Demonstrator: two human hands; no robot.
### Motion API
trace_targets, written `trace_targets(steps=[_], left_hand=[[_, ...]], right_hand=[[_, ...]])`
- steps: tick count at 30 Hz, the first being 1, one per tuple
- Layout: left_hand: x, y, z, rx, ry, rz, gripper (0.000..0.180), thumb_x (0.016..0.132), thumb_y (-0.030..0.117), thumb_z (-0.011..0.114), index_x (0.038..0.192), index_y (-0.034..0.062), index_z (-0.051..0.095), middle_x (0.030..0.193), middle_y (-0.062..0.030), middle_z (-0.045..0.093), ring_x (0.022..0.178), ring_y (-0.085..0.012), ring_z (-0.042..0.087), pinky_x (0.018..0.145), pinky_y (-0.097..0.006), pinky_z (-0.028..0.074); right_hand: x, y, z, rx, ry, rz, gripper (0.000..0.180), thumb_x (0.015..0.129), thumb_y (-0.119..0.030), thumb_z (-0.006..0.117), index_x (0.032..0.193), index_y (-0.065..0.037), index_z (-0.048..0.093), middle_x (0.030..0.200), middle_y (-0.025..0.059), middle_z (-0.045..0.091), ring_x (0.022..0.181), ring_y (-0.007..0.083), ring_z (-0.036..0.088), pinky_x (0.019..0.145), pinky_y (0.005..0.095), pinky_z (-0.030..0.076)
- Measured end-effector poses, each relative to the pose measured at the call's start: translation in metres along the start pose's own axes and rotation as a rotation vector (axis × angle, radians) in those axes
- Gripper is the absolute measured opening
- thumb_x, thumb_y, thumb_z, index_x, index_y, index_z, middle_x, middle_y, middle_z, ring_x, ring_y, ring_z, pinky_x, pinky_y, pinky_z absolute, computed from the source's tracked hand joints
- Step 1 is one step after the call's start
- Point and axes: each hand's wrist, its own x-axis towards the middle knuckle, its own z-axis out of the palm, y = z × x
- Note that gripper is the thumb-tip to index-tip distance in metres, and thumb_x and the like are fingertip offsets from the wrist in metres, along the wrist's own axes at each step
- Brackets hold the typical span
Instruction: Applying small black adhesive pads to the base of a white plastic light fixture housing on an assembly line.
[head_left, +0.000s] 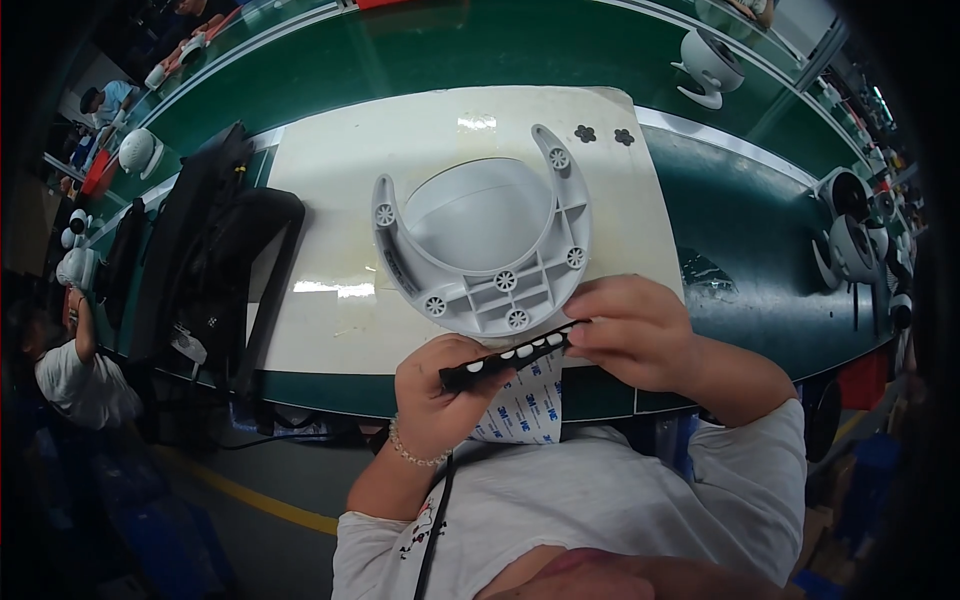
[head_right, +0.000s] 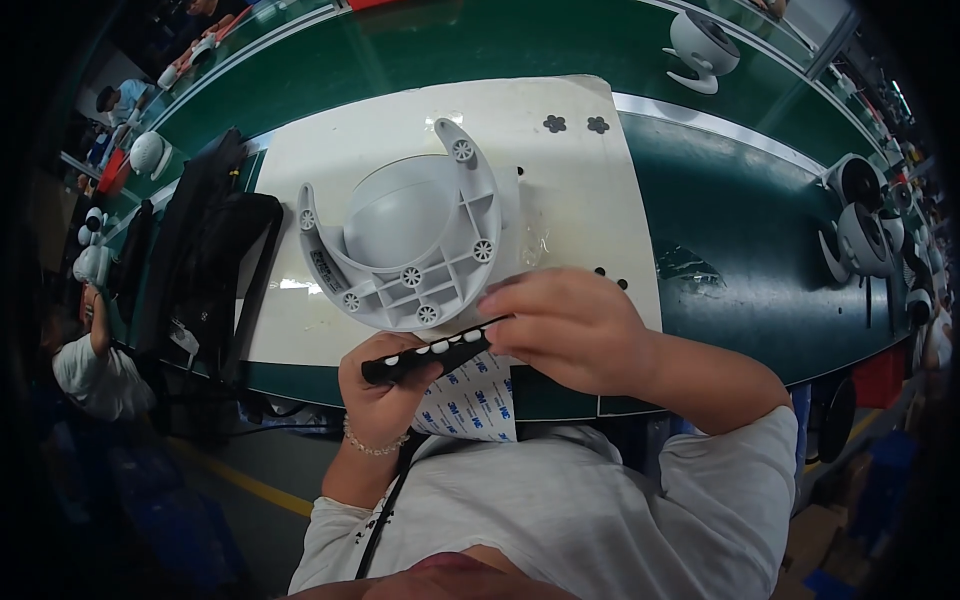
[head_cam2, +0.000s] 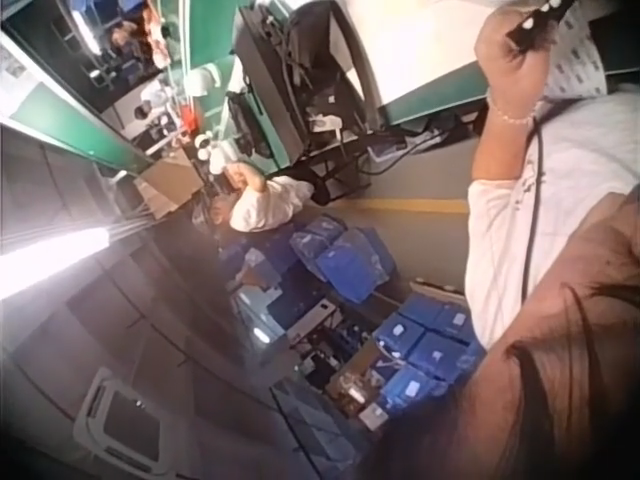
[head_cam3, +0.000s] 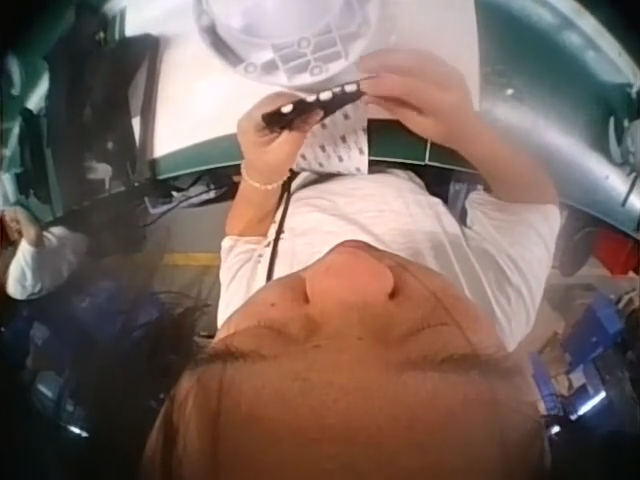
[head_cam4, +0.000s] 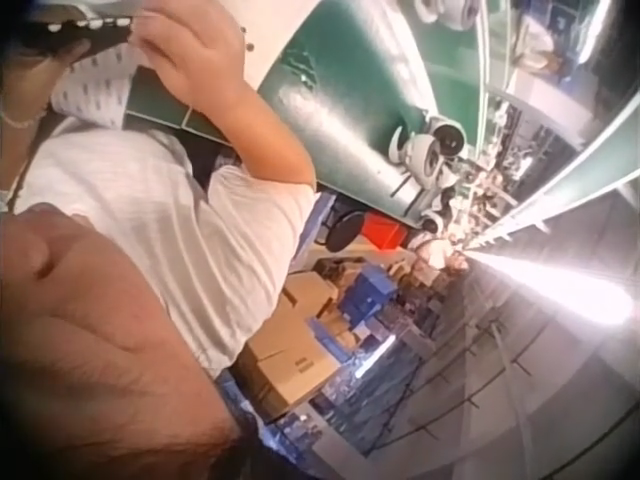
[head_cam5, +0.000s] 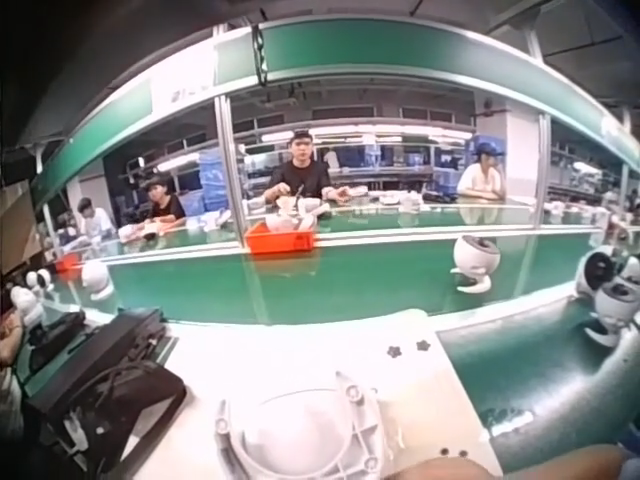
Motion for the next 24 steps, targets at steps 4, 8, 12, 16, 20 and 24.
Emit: trace_targets(steps=[4,8,12,16,20,24], left_hand=[[-0.001,0.0,-0.002,0.069,-0.013,-0.035,0.015,0.062,-0.009,0.066,0.072,-0.0034,0.057,0.067,-0.0091,0.058,0.058,-0.0148,0.054,0.053,-0.024,0.041],[0.0,-0.003,0.0,0.096,-0.014,0.004,0.013,0.062,-0.005,0.067,0.071,-0.0008,0.059,0.061,-0.0085,0.055,0.053,-0.0174,0.052,0.05,-0.026,0.039],[0.002,-0.004,0.002,0.117,-0.002,0.069,0.015,0.061,-0.004,0.068,0.072,0.0003,0.058,0.061,-0.0087,0.055,0.053,-0.0191,0.052,0.05,-0.027,0.04],[0.001,-0.007,0.0,0.157,-0.027,0.082,0.018,0.062,-0.003,0.068,0.076,0.0011,0.058,0.062,-0.0092,0.056,0.052,-0.0205,0.052,0.049,-0.027,0.04],[0.001,-0.003,-0.003,0.199,-0.062,0.059,0.019,0.062,-0.002,0.069,0.077,0.0014,0.058,0.062,-0.0096,0.056,0.052,-0.0207,0.052,0.048,-0.028,0.04],[0.001,-0.004,-0.002,0.202,-0.042,0.067,0.019,0.062,-0.002,0.07,0.077,0.0014,0.058,0.061,-0.0093,0.055,0.051,-0.0205,0.052,0.048,-0.028,0.04]], right_hand=[[-0.001,-0.003,0.0,-0.313,0.085,-0.378,0.014,0.065,-0.01,0.068,0.077,-0.011,0.062,0.101,0.001,0.058,0.088,0.0183,0.056,0.064,0.029,0.04],[0.008,-0.007,0.006,-0.291,0.028,-0.227,0.018,0.068,-0.013,0.064,0.085,-0.015,0.061,0.093,-0.0018,0.06,0.087,0.015,0.055,0.065,0.0272,0.038],[0.005,-0.007,0.005,-0.389,-0.006,-0.362,0.019,0.07,-0.013,0.062,0.089,-0.015,0.06,0.089,-0.0026,0.06,0.086,0.0139,0.054,0.066,0.0271,0.038],[0.002,-0.003,0.01,-0.314,-0.026,-0.411,0.019,0.071,-0.012,0.061,0.09,-0.012,0.059,0.09,-0.0017,0.06,0.083,0.0143,0.054,0.067,0.0277,0.039],[0.002,0.002,0.01,-0.178,0.116,-0.347,0.024,0.071,-0.011,0.063,0.093,-0.012,0.056,0.092,0.0004,0.061,0.083,0.0164,0.056,0.067,0.0279,0.039],[0.002,0.0,0.014,-0.279,0.065,-0.272,0.024,0.072,-0.01,0.064,0.094,-0.013,0.054,0.091,0.0008,0.062,0.085,0.0178,0.056,0.067,0.0281,0.039]])
